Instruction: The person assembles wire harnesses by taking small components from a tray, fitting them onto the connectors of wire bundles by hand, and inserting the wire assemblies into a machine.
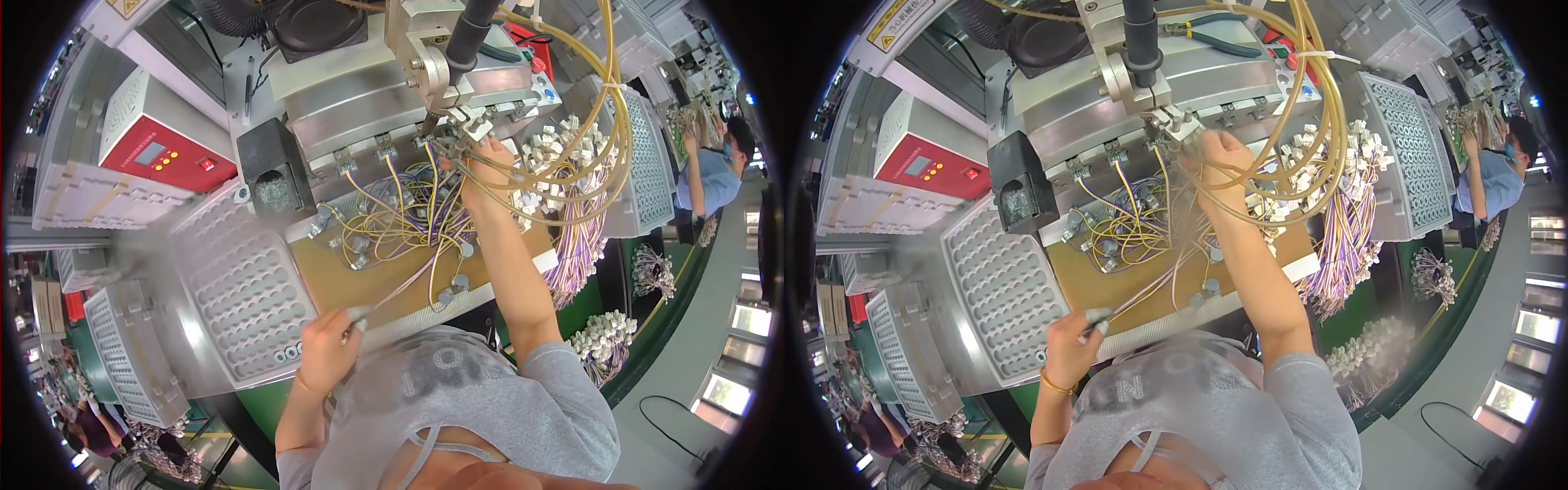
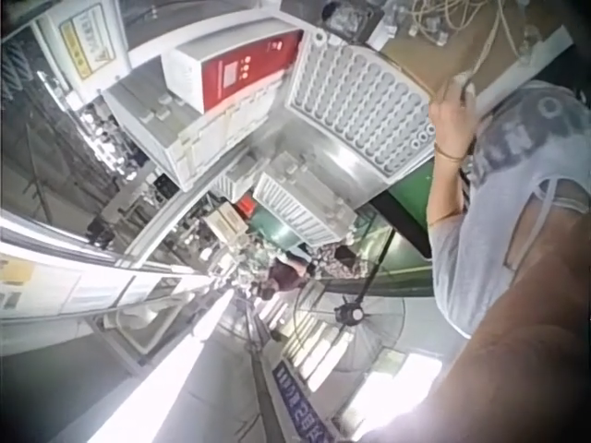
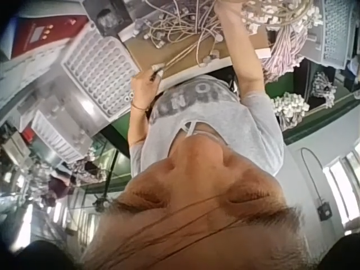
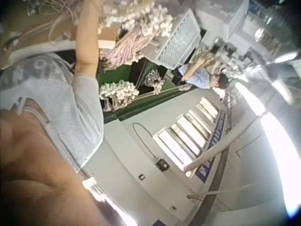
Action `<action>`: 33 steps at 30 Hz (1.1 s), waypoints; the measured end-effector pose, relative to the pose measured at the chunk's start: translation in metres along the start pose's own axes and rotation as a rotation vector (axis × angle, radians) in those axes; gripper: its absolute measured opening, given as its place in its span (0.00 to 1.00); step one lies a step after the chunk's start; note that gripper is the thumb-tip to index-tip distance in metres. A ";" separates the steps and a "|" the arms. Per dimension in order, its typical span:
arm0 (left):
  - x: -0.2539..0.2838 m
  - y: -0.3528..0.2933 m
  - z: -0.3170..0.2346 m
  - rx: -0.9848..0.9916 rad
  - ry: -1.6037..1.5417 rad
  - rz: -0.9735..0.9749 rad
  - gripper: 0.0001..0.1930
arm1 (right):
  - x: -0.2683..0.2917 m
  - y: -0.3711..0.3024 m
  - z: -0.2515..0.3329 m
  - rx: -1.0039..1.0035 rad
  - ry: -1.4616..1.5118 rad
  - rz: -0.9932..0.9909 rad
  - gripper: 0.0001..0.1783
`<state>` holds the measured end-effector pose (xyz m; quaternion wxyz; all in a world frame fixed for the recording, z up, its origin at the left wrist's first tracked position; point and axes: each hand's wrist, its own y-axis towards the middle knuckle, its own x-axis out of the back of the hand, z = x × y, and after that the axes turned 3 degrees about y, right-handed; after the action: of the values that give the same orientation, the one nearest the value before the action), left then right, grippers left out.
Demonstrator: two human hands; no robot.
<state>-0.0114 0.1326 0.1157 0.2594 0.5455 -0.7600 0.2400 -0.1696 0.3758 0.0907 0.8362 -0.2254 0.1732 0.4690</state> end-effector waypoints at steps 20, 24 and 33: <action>-0.001 -0.099 0.123 0.451 0.562 -0.768 0.13 | 0.011 -0.129 0.003 0.118 -0.756 1.155 0.06; -0.025 -0.163 0.141 0.715 0.963 -0.534 0.12 | -0.001 -0.131 0.002 0.167 -0.752 1.248 0.06; 0.001 -0.125 0.117 0.638 0.463 -0.731 0.16 | -0.002 -0.138 0.005 0.177 -0.665 1.126 0.06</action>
<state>0.0925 0.0196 0.0385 0.3080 0.7591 -0.3327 0.4672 -0.0511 0.3135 0.1252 0.4872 0.1261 0.0349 0.8634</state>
